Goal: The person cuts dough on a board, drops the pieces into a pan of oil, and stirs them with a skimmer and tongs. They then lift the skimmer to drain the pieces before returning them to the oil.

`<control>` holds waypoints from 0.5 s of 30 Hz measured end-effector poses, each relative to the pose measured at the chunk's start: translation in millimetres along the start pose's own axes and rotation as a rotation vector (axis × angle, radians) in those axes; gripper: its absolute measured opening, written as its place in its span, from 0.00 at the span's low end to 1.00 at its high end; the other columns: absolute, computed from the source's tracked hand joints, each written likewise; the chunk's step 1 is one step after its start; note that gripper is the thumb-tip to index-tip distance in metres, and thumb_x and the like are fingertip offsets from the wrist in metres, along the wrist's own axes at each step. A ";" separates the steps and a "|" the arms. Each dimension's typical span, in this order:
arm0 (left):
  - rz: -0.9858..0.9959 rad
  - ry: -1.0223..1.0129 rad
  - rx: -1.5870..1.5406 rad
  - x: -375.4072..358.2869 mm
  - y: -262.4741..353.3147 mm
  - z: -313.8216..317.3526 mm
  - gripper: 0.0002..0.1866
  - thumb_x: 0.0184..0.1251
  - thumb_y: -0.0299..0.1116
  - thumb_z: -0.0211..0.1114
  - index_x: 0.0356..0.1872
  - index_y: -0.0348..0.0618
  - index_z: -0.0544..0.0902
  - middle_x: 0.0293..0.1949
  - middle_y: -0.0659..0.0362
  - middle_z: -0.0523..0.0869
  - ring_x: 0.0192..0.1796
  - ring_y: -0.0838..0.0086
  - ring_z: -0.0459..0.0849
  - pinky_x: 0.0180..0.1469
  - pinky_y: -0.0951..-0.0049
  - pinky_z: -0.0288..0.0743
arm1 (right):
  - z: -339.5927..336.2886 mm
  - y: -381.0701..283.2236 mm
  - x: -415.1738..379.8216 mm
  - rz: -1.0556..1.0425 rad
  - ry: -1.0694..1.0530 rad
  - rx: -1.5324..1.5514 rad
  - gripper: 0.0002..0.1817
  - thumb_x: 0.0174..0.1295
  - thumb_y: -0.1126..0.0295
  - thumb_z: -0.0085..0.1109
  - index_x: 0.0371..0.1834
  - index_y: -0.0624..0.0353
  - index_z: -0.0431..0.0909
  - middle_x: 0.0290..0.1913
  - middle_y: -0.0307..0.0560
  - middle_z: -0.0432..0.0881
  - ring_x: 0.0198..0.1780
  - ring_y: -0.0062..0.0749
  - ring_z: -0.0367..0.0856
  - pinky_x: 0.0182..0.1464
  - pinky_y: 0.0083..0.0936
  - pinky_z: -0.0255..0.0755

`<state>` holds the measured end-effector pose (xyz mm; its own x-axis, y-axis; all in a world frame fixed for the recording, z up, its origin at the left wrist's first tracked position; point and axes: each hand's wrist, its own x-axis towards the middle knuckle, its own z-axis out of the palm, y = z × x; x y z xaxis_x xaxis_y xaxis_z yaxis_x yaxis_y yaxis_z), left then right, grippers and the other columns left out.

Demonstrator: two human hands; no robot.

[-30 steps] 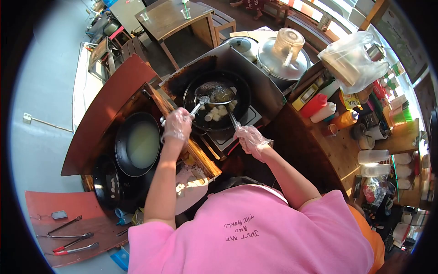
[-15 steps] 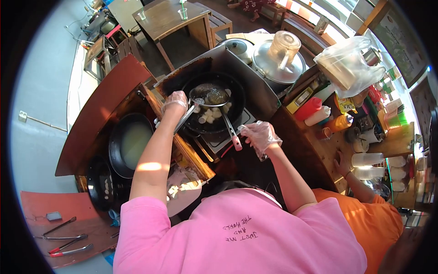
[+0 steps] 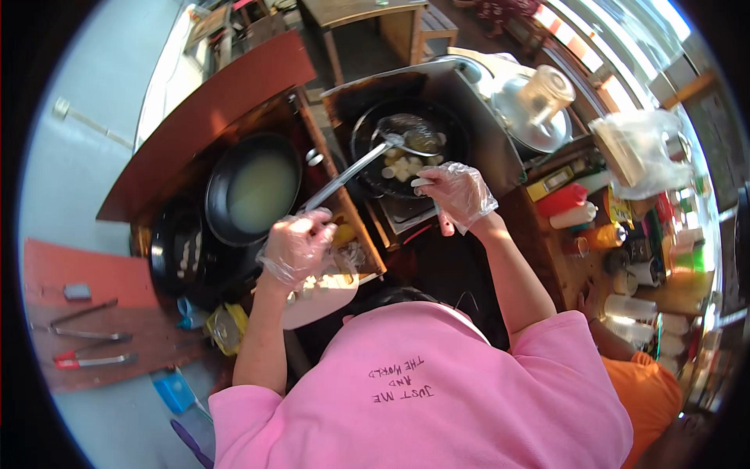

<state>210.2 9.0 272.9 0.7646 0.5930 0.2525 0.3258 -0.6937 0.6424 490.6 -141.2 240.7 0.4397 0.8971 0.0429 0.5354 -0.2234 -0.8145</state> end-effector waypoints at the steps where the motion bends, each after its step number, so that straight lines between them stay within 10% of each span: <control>1: 0.008 -0.025 0.038 -12.9 0.0 -3.0 0.10 0.59 0.30 0.72 0.40 0.38 0.87 0.25 0.53 0.86 0.27 0.63 0.85 0.33 0.67 0.79 | 8.6 -12.0 0.1 -0.043 0.006 0.044 0.13 0.60 0.67 0.68 0.46 0.59 0.87 0.36 0.52 0.87 0.34 0.38 0.87 0.38 0.31 0.79; 5: -0.063 -0.011 -0.001 -68.7 -24.1 -1.0 0.10 0.61 0.31 0.71 0.42 0.39 0.86 0.28 0.52 0.87 0.28 0.62 0.86 0.34 0.65 0.79 | 39.5 -24.8 3.8 -0.322 0.065 -0.122 0.12 0.58 0.68 0.70 0.45 0.57 0.87 0.40 0.50 0.88 0.39 0.42 0.87 0.44 0.32 0.80; 12: -0.631 -0.297 0.112 -163.6 -103.2 28.6 0.19 0.63 0.44 0.68 0.47 0.41 0.87 0.36 0.50 0.90 0.42 0.57 0.89 0.49 0.60 0.81 | 64.4 -24.4 -8.2 -0.185 0.012 -0.128 0.12 0.57 0.66 0.72 0.44 0.56 0.87 0.41 0.48 0.88 0.41 0.38 0.88 0.46 0.30 0.81; 15: -0.525 -0.421 0.450 -237.4 -188.9 63.4 0.17 0.65 0.41 0.62 0.51 0.46 0.85 0.44 0.47 0.88 0.46 0.53 0.88 0.54 0.55 0.80 | 76.6 -30.2 -21.6 -0.164 -0.078 -0.106 0.12 0.58 0.68 0.71 0.44 0.57 0.86 0.38 0.45 0.88 0.40 0.29 0.88 0.44 0.26 0.81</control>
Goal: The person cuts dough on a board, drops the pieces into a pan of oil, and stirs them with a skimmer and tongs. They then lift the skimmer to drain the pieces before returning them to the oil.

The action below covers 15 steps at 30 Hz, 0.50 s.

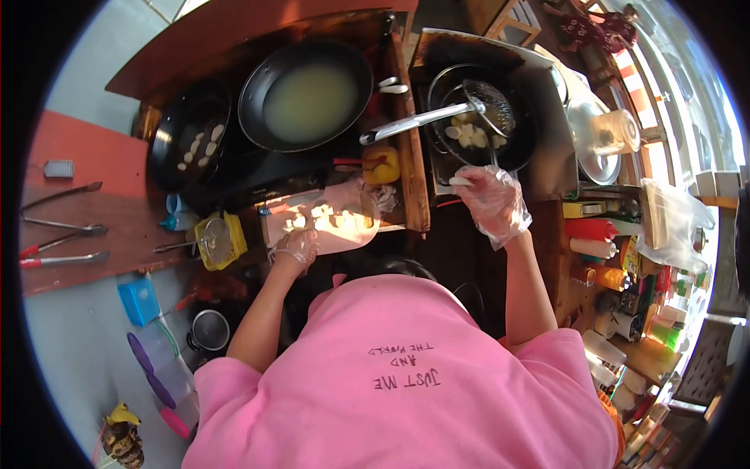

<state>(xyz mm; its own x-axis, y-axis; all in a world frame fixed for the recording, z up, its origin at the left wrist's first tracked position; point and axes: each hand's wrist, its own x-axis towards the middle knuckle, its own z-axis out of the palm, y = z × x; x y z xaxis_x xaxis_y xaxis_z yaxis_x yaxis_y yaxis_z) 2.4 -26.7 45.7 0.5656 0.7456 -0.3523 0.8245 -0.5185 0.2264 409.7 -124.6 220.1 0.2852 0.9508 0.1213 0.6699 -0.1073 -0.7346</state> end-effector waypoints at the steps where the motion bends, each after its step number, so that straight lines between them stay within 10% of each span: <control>1: -0.011 -0.007 -0.005 -2.6 -2.4 3.1 0.17 0.65 0.41 0.62 0.51 0.46 0.85 0.44 0.47 0.88 0.46 0.53 0.88 0.54 0.55 0.80 | 7.6 0.9 -5.5 0.073 -0.023 0.065 0.11 0.59 0.68 0.71 0.43 0.58 0.86 0.37 0.44 0.88 0.39 0.28 0.87 0.43 0.25 0.81; 7: -0.225 -0.157 0.025 23.5 1.2 16.4 0.24 0.67 0.39 0.61 0.62 0.43 0.74 0.52 0.45 0.84 0.54 0.53 0.85 0.52 0.55 0.82 | 41.4 -21.3 -33.7 0.230 -0.320 0.202 0.11 0.60 0.65 0.72 0.38 0.61 0.85 0.32 0.45 0.88 0.32 0.24 0.85 0.39 0.24 0.80; 15: -0.328 -0.019 -0.132 81.7 15.8 59.3 0.36 0.64 0.42 0.67 0.71 0.47 0.63 0.65 0.45 0.74 0.57 0.50 0.83 0.56 0.58 0.81 | 125.6 -51.2 -52.4 0.310 -0.667 0.109 0.16 0.61 0.59 0.68 0.39 0.63 0.83 0.33 0.54 0.86 0.35 0.43 0.86 0.41 0.34 0.79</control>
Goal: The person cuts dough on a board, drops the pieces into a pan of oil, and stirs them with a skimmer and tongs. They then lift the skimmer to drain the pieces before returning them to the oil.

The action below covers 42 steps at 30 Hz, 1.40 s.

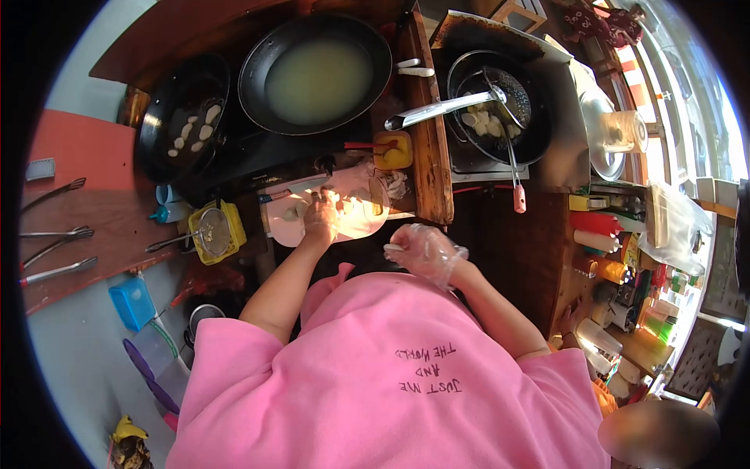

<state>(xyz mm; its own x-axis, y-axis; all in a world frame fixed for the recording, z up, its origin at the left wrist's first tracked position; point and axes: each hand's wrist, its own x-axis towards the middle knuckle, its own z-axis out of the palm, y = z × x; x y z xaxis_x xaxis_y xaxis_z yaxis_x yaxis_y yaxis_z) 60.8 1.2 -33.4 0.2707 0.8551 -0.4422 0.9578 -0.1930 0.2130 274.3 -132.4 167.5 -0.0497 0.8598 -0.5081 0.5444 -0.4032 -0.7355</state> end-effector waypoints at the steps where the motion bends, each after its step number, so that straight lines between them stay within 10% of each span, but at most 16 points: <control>1: -0.025 -0.008 -0.029 7.0 -2.2 6.3 0.38 0.64 0.43 0.67 0.73 0.45 0.63 0.67 0.46 0.73 0.59 0.52 0.82 0.59 0.60 0.79 | 10.2 4.6 8.1 0.074 -0.027 0.030 0.16 0.61 0.59 0.68 0.39 0.63 0.83 0.33 0.55 0.86 0.36 0.45 0.86 0.42 0.36 0.78; 6: 0.153 0.084 0.020 23.2 -6.7 10.6 0.29 0.67 0.40 0.64 0.67 0.42 0.72 0.65 0.49 0.77 0.59 0.55 0.82 0.62 0.64 0.77 | 47.9 37.5 39.5 -0.082 0.096 -0.153 0.18 0.61 0.57 0.68 0.39 0.64 0.82 0.35 0.52 0.87 0.36 0.36 0.87 0.38 0.33 0.78; 11: 0.370 0.052 0.236 53.3 -26.5 40.2 0.23 0.71 0.34 0.58 0.64 0.36 0.75 0.58 0.51 0.84 0.56 0.64 0.84 0.59 0.69 0.78 | 77.9 56.4 72.7 0.350 -0.075 0.853 0.14 0.66 0.65 0.65 0.44 0.66 0.78 0.35 0.50 0.85 0.42 0.36 0.87 0.45 0.35 0.84; 13: 0.381 -0.050 -0.833 86.5 -67.0 98.7 0.17 0.70 0.30 0.59 0.57 0.34 0.78 0.53 0.52 0.86 0.53 0.66 0.85 0.56 0.69 0.80 | 80.3 54.2 84.0 0.361 -0.057 0.956 0.14 0.67 0.67 0.64 0.47 0.66 0.76 0.38 0.52 0.84 0.43 0.38 0.87 0.47 0.37 0.85; 14: 0.388 -0.050 -0.828 85.0 -67.7 91.9 0.17 0.70 0.30 0.59 0.57 0.34 0.78 0.53 0.52 0.86 0.53 0.66 0.85 0.56 0.69 0.80 | 81.2 53.3 88.9 0.377 -0.044 1.056 0.14 0.68 0.69 0.62 0.50 0.67 0.75 0.42 0.54 0.84 0.43 0.40 0.86 0.50 0.40 0.85; 17: 0.625 0.322 0.074 55.0 -49.1 35.1 0.10 0.67 0.25 0.61 0.48 0.34 0.80 0.44 0.52 0.87 0.43 0.67 0.88 0.46 0.67 0.86 | 85.3 53.4 101.9 0.363 0.004 1.246 0.17 0.68 0.70 0.62 0.55 0.67 0.72 0.47 0.56 0.82 0.46 0.42 0.86 0.53 0.39 0.84; 19: -0.144 -0.038 -1.221 26.1 -22.0 -14.2 0.07 0.64 0.22 0.65 0.42 0.35 0.79 0.36 0.54 0.86 0.32 0.69 0.87 0.34 0.67 0.90 | 98.7 63.6 115.6 0.358 0.005 1.292 0.19 0.66 0.72 0.63 0.56 0.65 0.70 0.50 0.57 0.81 0.48 0.44 0.85 0.57 0.39 0.82; 24: -0.184 -0.105 -1.704 -1.7 -30.7 -55.1 0.14 0.63 0.23 0.70 0.47 0.42 0.78 0.36 0.59 0.83 0.29 0.73 0.86 0.30 0.70 0.90 | 117.8 58.7 136.1 0.253 -0.104 1.596 0.14 0.68 0.73 0.53 0.56 0.56 0.72 0.52 0.53 0.79 0.54 0.50 0.83 0.59 0.41 0.80; 27: -0.064 -0.194 -1.722 -32.4 -16.8 -105.0 0.12 0.65 0.21 0.67 0.47 0.43 0.79 0.38 0.60 0.85 0.31 0.74 0.85 0.30 0.72 0.88 | 110.0 23.6 120.3 -0.055 -0.148 1.502 0.14 0.71 0.61 0.52 0.51 0.60 0.73 0.54 0.52 0.77 0.57 0.46 0.78 0.60 0.42 0.79; 30: 0.097 -0.232 -1.676 -63.1 17.1 -152.1 0.11 0.66 0.22 0.67 0.47 0.41 0.79 0.38 0.59 0.86 0.32 0.75 0.86 0.32 0.72 0.88 | 78.9 -31.3 101.0 0.125 -0.066 1.698 0.22 0.71 0.49 0.50 0.48 0.58 0.75 0.45 0.48 0.81 0.45 0.40 0.82 0.54 0.35 0.80; 42: 0.717 -0.590 -1.184 -67.7 236.5 -227.7 0.14 0.61 0.29 0.73 0.46 0.36 0.82 0.37 0.62 0.86 0.38 0.81 0.84 0.40 0.80 0.78 | -84.2 -0.8 28.5 -0.473 0.063 2.016 0.21 0.68 0.50 0.46 0.39 0.56 0.82 0.32 0.43 0.85 0.31 0.31 0.84 0.27 0.25 0.78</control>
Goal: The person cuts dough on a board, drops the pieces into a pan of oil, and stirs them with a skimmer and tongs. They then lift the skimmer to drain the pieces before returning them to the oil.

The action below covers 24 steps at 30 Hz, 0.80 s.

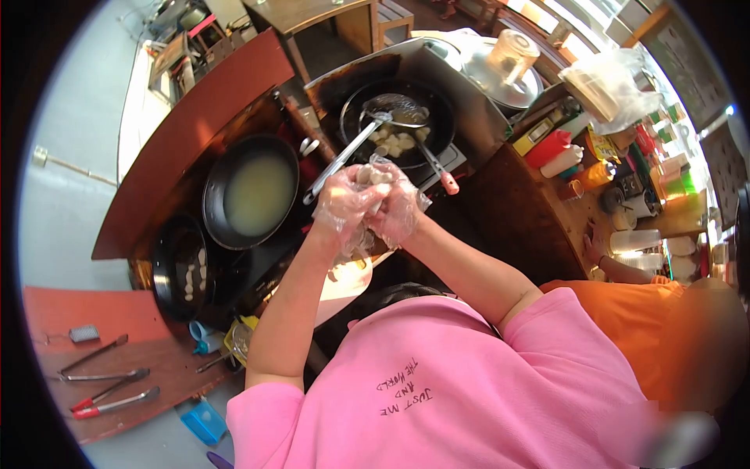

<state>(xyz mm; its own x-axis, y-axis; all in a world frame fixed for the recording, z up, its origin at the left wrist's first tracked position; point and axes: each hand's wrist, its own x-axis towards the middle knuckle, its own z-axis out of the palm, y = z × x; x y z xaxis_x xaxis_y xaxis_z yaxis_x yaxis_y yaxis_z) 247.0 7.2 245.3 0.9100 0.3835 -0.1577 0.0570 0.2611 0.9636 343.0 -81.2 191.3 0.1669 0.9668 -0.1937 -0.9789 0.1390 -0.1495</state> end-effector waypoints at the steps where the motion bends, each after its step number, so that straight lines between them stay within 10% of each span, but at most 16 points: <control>1: -0.125 -0.027 -0.034 17.0 7.8 10.7 0.14 0.62 0.27 0.72 0.47 0.37 0.82 0.38 0.62 0.86 0.38 0.80 0.85 0.38 0.79 0.80 | 1.0 -21.6 -2.5 -0.026 -0.276 -0.099 0.20 0.67 0.52 0.49 0.38 0.57 0.81 0.32 0.43 0.84 0.32 0.31 0.84 0.30 0.27 0.79; 3: -0.091 -0.029 -0.088 53.2 2.0 34.8 0.13 0.63 0.25 0.71 0.47 0.38 0.82 0.38 0.61 0.87 0.37 0.78 0.86 0.38 0.77 0.83 | 17.0 -44.9 -3.2 -0.185 0.302 0.036 0.18 0.67 0.53 0.51 0.39 0.57 0.80 0.32 0.43 0.84 0.34 0.31 0.83 0.33 0.29 0.81; 8: -0.174 -0.076 -0.250 114.3 -2.8 71.3 0.11 0.64 0.23 0.70 0.46 0.37 0.83 0.36 0.58 0.88 0.32 0.76 0.86 0.32 0.76 0.85 | -41.6 -125.5 2.5 -0.277 -0.020 -0.113 0.10 0.68 0.63 0.52 0.35 0.59 0.74 0.33 0.43 0.78 0.34 0.34 0.80 0.41 0.30 0.81; 17: -0.208 0.101 -0.363 173.6 -0.5 54.0 0.09 0.65 0.25 0.70 0.44 0.39 0.81 0.30 0.61 0.84 0.29 0.77 0.84 0.31 0.78 0.85 | -50.7 -196.2 -11.9 -0.433 0.468 -0.004 0.03 0.65 0.79 0.57 0.36 0.63 0.73 0.37 0.45 0.74 0.41 0.28 0.77 0.48 0.22 0.80; 18: -0.204 0.108 -0.363 178.0 0.9 48.3 0.09 0.65 0.25 0.70 0.44 0.39 0.81 0.30 0.61 0.84 0.29 0.77 0.84 0.31 0.78 0.85 | -58.8 -195.8 -13.4 -0.563 0.373 -0.856 0.04 0.64 0.80 0.62 0.38 0.62 0.77 0.38 0.43 0.78 0.44 0.27 0.80 0.50 0.20 0.80; 22: -0.163 0.215 -0.299 198.8 -6.8 6.5 0.09 0.65 0.23 0.69 0.45 0.37 0.81 0.34 0.59 0.85 0.30 0.76 0.85 0.31 0.76 0.86 | -58.9 -219.1 -3.8 -0.295 0.608 -0.497 0.04 0.63 0.80 0.64 0.40 0.61 0.80 0.41 0.42 0.80 0.46 0.26 0.82 0.48 0.17 0.80; 24: -0.149 0.287 -0.206 209.6 -13.2 -20.6 0.10 0.64 0.22 0.69 0.46 0.37 0.82 0.37 0.58 0.86 0.32 0.74 0.85 0.32 0.73 0.87 | -60.0 -229.8 1.4 -0.348 0.761 -1.214 0.05 0.56 0.75 0.70 0.34 0.59 0.84 0.33 0.39 0.84 0.38 0.23 0.83 0.41 0.21 0.80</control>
<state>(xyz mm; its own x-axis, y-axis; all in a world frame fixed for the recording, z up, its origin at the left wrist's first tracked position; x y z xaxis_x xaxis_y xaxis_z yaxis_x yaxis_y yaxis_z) 428.5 102.4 195.1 0.7439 0.5530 -0.3751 0.0698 0.4940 0.8667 575.2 -124.6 167.2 0.7638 0.5268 -0.3729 -0.2459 -0.2968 -0.9228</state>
